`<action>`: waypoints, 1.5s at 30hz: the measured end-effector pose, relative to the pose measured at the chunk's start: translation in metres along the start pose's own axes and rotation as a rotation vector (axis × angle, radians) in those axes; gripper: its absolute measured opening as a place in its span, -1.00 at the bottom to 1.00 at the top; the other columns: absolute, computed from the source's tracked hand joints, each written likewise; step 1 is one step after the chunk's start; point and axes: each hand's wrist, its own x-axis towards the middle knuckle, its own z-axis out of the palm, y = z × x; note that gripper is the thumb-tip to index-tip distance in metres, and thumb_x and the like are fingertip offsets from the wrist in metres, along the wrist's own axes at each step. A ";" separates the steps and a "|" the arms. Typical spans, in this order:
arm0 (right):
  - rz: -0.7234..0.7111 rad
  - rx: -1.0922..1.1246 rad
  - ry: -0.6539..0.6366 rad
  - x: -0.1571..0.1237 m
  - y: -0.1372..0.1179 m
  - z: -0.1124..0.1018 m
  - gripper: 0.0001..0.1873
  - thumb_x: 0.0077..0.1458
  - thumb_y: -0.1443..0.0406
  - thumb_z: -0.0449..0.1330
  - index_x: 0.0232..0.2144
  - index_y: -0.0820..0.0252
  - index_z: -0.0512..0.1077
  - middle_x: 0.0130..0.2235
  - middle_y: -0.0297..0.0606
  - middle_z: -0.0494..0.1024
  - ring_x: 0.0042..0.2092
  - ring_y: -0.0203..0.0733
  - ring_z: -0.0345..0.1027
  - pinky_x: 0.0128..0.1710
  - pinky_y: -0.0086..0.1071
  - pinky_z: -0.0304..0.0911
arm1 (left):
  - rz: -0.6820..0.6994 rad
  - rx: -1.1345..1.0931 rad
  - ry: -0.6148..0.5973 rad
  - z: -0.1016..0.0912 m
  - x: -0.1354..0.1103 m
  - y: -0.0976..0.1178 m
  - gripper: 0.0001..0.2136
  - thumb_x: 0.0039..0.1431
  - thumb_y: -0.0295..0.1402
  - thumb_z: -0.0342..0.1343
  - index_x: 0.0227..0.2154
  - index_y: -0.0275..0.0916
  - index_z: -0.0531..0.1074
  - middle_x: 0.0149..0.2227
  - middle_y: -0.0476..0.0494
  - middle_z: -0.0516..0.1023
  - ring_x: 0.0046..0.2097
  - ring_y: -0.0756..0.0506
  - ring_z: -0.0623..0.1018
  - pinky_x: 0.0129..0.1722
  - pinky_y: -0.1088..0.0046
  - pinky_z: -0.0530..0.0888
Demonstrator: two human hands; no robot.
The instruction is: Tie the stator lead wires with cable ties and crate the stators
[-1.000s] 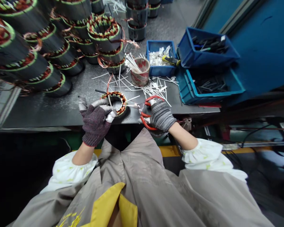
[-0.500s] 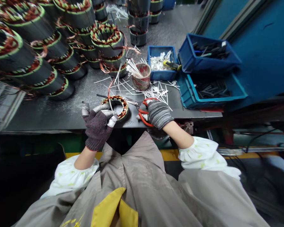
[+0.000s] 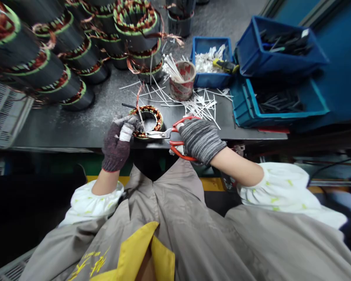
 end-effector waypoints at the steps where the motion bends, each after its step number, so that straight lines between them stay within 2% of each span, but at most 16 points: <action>1: 0.003 -0.002 -0.017 0.002 -0.004 -0.001 -0.32 0.14 -0.07 0.34 0.12 0.29 0.52 0.06 0.20 0.62 0.06 0.43 0.51 0.07 0.12 0.39 | -0.011 -0.019 -0.001 0.000 0.000 -0.001 -0.67 0.55 -0.12 -0.08 0.05 -0.11 0.54 0.03 -0.14 0.71 0.13 -0.13 0.65 0.47 0.07 0.32; 5: 0.016 -0.069 -0.077 0.005 -0.008 -0.005 -0.39 0.18 -0.14 0.28 0.04 0.19 0.55 -0.01 0.12 0.66 -0.02 0.35 0.56 -0.06 0.00 0.42 | -0.023 -0.056 0.050 -0.008 -0.006 -0.002 -0.70 0.54 -0.14 -0.03 0.04 -0.09 0.56 0.04 -0.12 0.70 0.15 -0.15 0.65 0.39 0.11 0.43; 9: 0.126 -0.087 -0.069 0.002 0.015 0.000 -0.41 0.28 -0.19 0.15 -0.03 0.15 0.56 -0.12 0.08 0.68 -0.12 0.29 0.59 -0.17 -0.01 0.46 | 0.157 0.008 0.215 -0.017 -0.015 0.012 -0.73 0.53 -0.23 -0.05 0.06 -0.06 0.54 0.03 -0.10 0.70 0.17 -0.18 0.65 0.42 -0.02 0.39; 13: 0.345 -0.085 -0.021 0.017 0.043 0.005 -0.32 0.28 -0.27 0.11 -0.07 0.19 0.56 -0.13 0.17 0.67 -0.16 0.29 0.57 -0.16 0.08 0.46 | 0.286 0.259 -0.045 -0.001 -0.014 0.028 -0.67 0.40 -0.16 0.16 0.15 -0.09 0.53 0.06 -0.19 0.70 0.26 -0.31 0.59 0.54 -0.21 0.07; 15: 0.383 -0.097 -0.009 0.028 0.052 0.002 -0.34 0.28 -0.23 0.17 -0.03 0.22 0.56 -0.06 0.20 0.66 -0.11 0.27 0.56 -0.08 0.09 0.46 | 0.302 0.361 -0.166 0.011 -0.010 0.029 -0.58 0.37 -0.17 0.20 0.21 -0.17 0.51 0.03 -0.29 0.70 0.25 -0.37 0.58 0.52 -0.29 0.08; 18: 0.352 -0.107 0.058 0.038 0.060 -0.002 -0.44 0.28 -0.07 0.26 0.08 0.23 0.55 0.04 0.16 0.64 0.02 0.26 0.53 0.03 0.05 0.45 | 0.346 0.477 -0.236 0.016 -0.001 0.018 -0.61 0.35 -0.20 0.22 0.17 -0.22 0.55 -0.10 -0.31 0.72 0.10 -0.37 0.65 0.46 -0.33 0.17; 22: 0.137 -0.025 0.271 0.031 0.059 0.014 -0.56 0.33 0.13 0.18 0.14 0.22 0.56 0.18 0.09 0.59 0.17 0.26 0.49 0.23 0.08 0.38 | 0.328 0.580 -0.217 -0.007 0.019 -0.013 -0.66 0.31 -0.16 0.26 0.08 -0.15 0.61 -0.07 -0.29 0.72 0.04 -0.34 0.66 0.45 -0.28 0.20; 25: -0.081 0.076 0.358 0.024 0.042 0.042 -0.62 0.36 0.18 0.14 0.04 0.23 0.63 0.25 0.07 0.57 0.22 0.24 0.48 0.30 0.10 0.36 | 0.278 0.611 -0.169 -0.031 0.043 -0.045 -0.69 0.31 -0.11 0.24 0.01 -0.11 0.63 -0.04 -0.26 0.73 0.06 -0.32 0.66 0.47 -0.24 0.16; 28: -0.137 0.170 0.399 0.024 0.017 0.068 -0.64 0.33 0.16 0.17 -0.01 0.17 0.66 0.26 0.06 0.56 0.18 0.27 0.51 0.27 0.14 0.40 | 0.227 0.640 -0.183 -0.052 0.075 -0.070 -0.72 0.24 -0.10 0.26 -0.12 -0.12 0.65 -0.09 -0.25 0.74 0.05 -0.32 0.66 0.47 -0.22 0.14; 30: -0.125 0.230 0.437 0.029 0.004 0.079 -0.64 0.31 0.17 0.19 0.04 0.13 0.66 0.24 0.05 0.58 0.17 0.28 0.53 0.27 0.19 0.41 | 0.220 0.664 -0.203 -0.062 0.105 -0.072 -0.78 0.22 -0.11 0.24 -0.24 -0.11 0.65 -0.19 -0.21 0.73 -0.02 -0.32 0.68 0.46 -0.25 0.15; 32: -0.121 0.263 0.473 0.033 -0.002 0.085 -0.63 0.31 0.18 0.19 0.06 0.10 0.66 0.21 0.03 0.61 0.18 0.30 0.53 0.27 0.22 0.41 | 0.265 0.660 -0.136 -0.062 0.140 -0.057 -0.79 0.27 -0.13 0.17 -0.27 -0.09 0.64 -0.25 -0.17 0.72 -0.05 -0.30 0.67 0.45 -0.26 0.15; 35: -0.130 0.271 0.521 0.035 -0.001 0.089 -0.67 0.32 0.18 0.20 0.04 0.01 0.66 0.19 -0.04 0.63 0.17 0.27 0.55 0.27 0.22 0.43 | 0.384 0.579 0.088 -0.038 0.201 -0.015 -0.71 0.34 -0.14 0.10 -0.02 -0.07 0.62 -0.06 -0.19 0.72 0.10 -0.31 0.62 0.48 -0.20 0.12; 36: -0.136 0.267 0.537 0.034 0.000 0.091 -0.68 0.33 0.18 0.20 0.04 -0.01 0.66 0.19 -0.05 0.64 0.16 0.26 0.56 0.26 0.22 0.43 | 0.404 0.558 0.109 -0.024 0.220 0.000 -0.67 0.33 -0.14 0.13 0.06 -0.06 0.60 0.00 -0.20 0.71 0.16 -0.31 0.59 0.50 -0.18 0.08; 38: -0.148 0.250 0.581 0.034 0.003 0.095 -0.68 0.33 0.20 0.20 0.03 0.02 0.67 0.17 -0.04 0.64 0.14 0.24 0.57 0.24 0.21 0.46 | 0.345 0.602 -0.009 0.006 0.254 0.024 -0.62 0.27 -0.10 0.17 0.06 -0.13 0.60 0.04 -0.26 0.69 0.18 -0.36 0.58 0.48 -0.20 0.07; 41: -0.173 0.225 0.650 0.036 0.005 0.102 -0.70 0.33 0.22 0.22 0.00 0.16 0.67 0.14 0.01 0.66 0.11 0.20 0.58 0.19 0.15 0.48 | 0.102 0.617 -0.256 0.042 0.285 0.039 -0.65 0.23 -0.07 0.18 -0.15 -0.23 0.63 -0.04 -0.31 0.71 0.09 -0.37 0.62 0.43 -0.17 0.14; 45: -0.182 0.234 0.672 0.040 0.006 0.107 -0.72 0.32 0.25 0.26 -0.02 0.20 0.67 0.12 0.01 0.66 0.09 0.16 0.56 0.18 0.10 0.46 | -0.063 0.340 -0.243 0.048 0.297 0.027 -0.75 -0.03 -0.14 0.37 -0.44 -0.22 0.55 -0.17 -0.22 0.70 0.11 -0.36 0.59 0.39 -0.03 0.22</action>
